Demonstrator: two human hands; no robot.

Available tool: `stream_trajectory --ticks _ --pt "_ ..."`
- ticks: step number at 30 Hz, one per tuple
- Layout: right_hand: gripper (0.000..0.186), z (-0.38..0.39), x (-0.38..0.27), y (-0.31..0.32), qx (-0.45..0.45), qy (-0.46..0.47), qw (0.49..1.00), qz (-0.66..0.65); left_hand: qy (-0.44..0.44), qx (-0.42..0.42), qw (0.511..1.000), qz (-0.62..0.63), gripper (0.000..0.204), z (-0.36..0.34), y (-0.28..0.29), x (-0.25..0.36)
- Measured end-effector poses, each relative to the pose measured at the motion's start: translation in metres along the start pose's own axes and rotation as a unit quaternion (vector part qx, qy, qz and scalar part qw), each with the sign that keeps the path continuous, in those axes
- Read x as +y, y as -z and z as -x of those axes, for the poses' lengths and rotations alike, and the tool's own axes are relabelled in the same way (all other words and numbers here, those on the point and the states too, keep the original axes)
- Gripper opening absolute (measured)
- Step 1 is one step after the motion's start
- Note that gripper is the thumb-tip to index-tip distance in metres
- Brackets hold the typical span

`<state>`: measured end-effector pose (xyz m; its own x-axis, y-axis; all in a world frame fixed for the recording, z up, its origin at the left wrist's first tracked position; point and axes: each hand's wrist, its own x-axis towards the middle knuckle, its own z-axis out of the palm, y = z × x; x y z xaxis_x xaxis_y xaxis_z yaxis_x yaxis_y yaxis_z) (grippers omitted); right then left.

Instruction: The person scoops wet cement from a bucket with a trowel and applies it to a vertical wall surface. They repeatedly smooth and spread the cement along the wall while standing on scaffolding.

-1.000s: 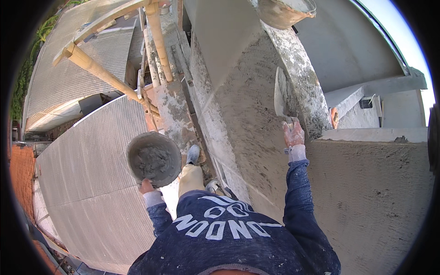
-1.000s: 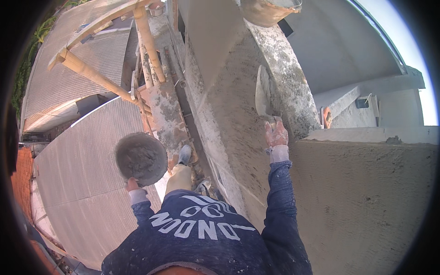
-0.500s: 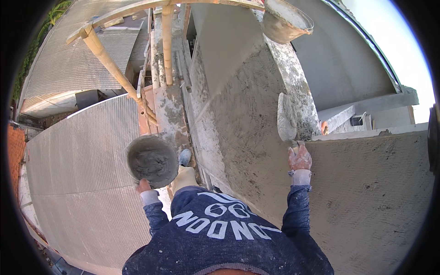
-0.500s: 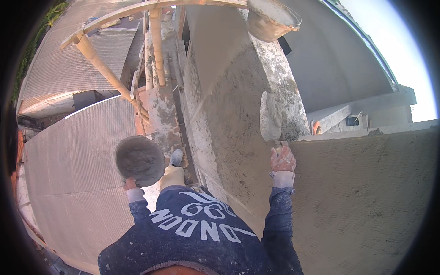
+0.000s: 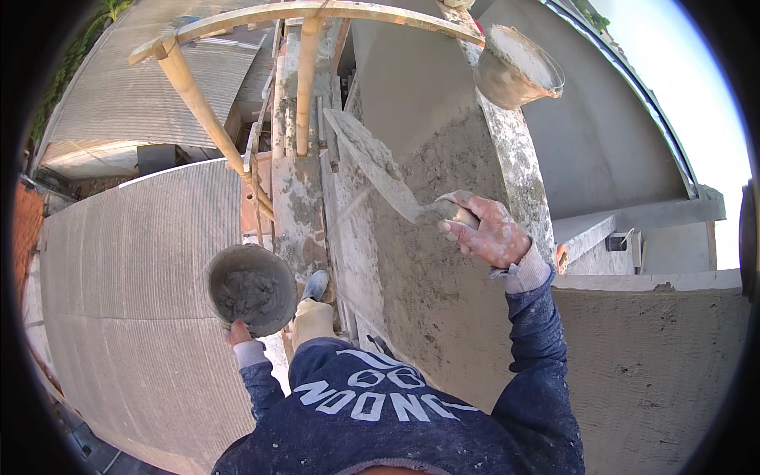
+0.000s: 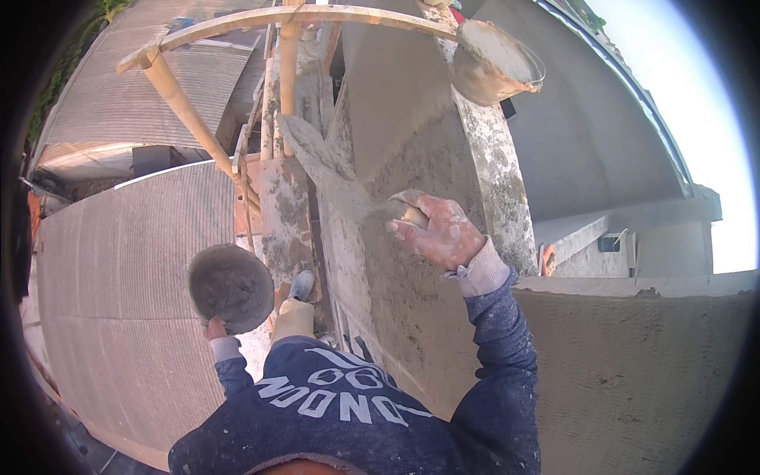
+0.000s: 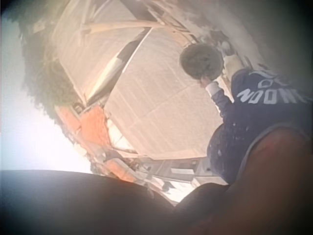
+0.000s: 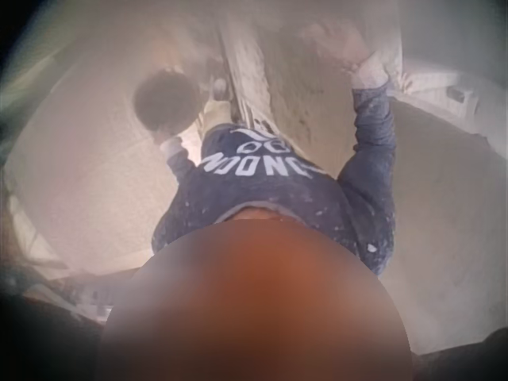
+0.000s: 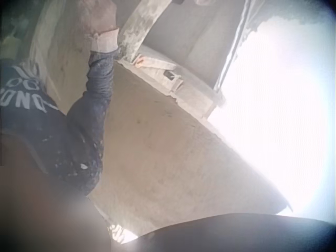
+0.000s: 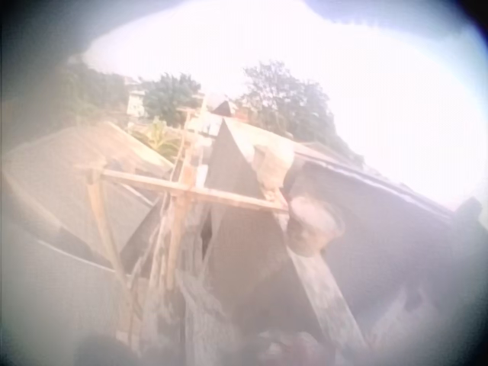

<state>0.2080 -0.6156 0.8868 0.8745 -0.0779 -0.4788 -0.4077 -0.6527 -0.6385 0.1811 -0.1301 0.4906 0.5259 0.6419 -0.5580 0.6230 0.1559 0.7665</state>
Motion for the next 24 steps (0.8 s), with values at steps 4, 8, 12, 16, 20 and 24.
stream_trajectory --ticks 4,8,12,16,20,24 --pt "0.05 -0.053 0.065 0.022 0.148 0.029 0.98 0.127 0.038 0.016 0.993 -0.109 0.044 0.007 -0.01 0.025" --pt "0.045 -0.053 0.13 -0.005 0.41 -0.187 0.884 0.127 -0.104 -0.123 0.976 -0.146 0.044 0.013 -0.041 0.041" --pt "0.042 -0.003 0.137 -0.062 0.307 -0.153 0.929 0.142 -0.059 -0.094 0.993 -0.04 0.051 0.047 -0.075 0.062" --pt "0.049 0.036 0.118 -0.122 0.246 -0.005 0.962 0.117 -0.158 -0.213 0.963 -0.054 0.044 0.093 -0.111 0.087" --pt "0.043 0.03 0.106 -0.163 0.201 -0.036 0.93 0.307 -0.196 -0.338 0.92 -0.04 0.062 0.139 -0.149 0.108" --pt "0.035 0.008 0.11 -0.165 0.204 -0.077 0.866 0.451 -0.374 -0.375 0.846 -0.065 0.067 0.2 -0.162 0.132"
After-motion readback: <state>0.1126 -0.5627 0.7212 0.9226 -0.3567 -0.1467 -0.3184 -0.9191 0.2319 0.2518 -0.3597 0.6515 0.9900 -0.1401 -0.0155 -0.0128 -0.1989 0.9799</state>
